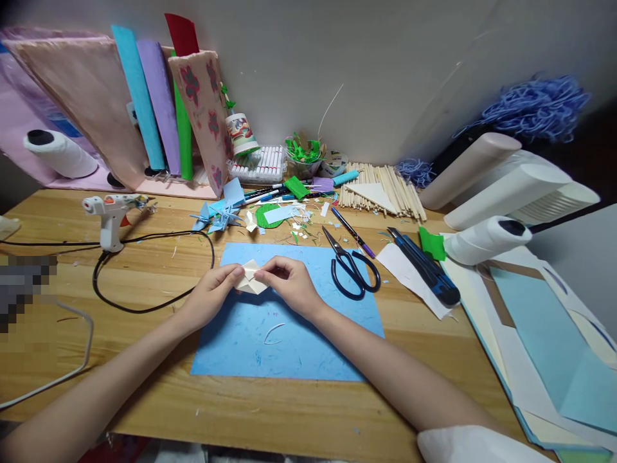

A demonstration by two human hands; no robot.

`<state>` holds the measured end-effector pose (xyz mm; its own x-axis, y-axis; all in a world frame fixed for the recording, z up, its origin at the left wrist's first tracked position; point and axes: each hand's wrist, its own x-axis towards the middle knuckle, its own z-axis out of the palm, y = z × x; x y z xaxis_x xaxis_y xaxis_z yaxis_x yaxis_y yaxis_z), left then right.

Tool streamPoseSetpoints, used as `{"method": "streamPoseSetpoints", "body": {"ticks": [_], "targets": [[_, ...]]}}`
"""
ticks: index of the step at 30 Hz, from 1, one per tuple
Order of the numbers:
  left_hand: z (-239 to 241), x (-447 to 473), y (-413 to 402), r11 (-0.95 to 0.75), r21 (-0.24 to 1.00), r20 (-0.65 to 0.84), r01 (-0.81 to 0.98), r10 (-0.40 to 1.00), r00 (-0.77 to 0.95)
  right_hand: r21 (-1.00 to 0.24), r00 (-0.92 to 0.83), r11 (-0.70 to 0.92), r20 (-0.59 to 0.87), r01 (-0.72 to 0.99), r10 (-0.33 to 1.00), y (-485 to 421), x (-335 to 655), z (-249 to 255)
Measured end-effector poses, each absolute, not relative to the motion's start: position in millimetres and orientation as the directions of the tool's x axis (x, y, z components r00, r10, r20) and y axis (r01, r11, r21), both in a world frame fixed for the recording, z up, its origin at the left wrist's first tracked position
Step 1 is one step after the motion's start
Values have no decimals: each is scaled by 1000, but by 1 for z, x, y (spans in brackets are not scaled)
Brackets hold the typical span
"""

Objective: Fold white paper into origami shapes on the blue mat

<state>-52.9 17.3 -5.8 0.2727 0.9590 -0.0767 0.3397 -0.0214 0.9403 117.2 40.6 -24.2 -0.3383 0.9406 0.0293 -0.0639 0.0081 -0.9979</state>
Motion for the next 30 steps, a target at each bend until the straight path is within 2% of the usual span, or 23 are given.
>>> {"method": "streamPoseSetpoints", "body": {"ticks": [6,19,30], "targets": [[-6,-53,15,-32,926,-73,377,963,260,-997,-321,73,76,-22,944,39,116,-24],[-3,-52,15,-162,867,74,471,977,199,-965,-297,238,198,105,934,36,116,-24],[6,-54,13,-227,841,109,491,960,256,-958,-347,276,231,84,909,33,115,-21]]}}
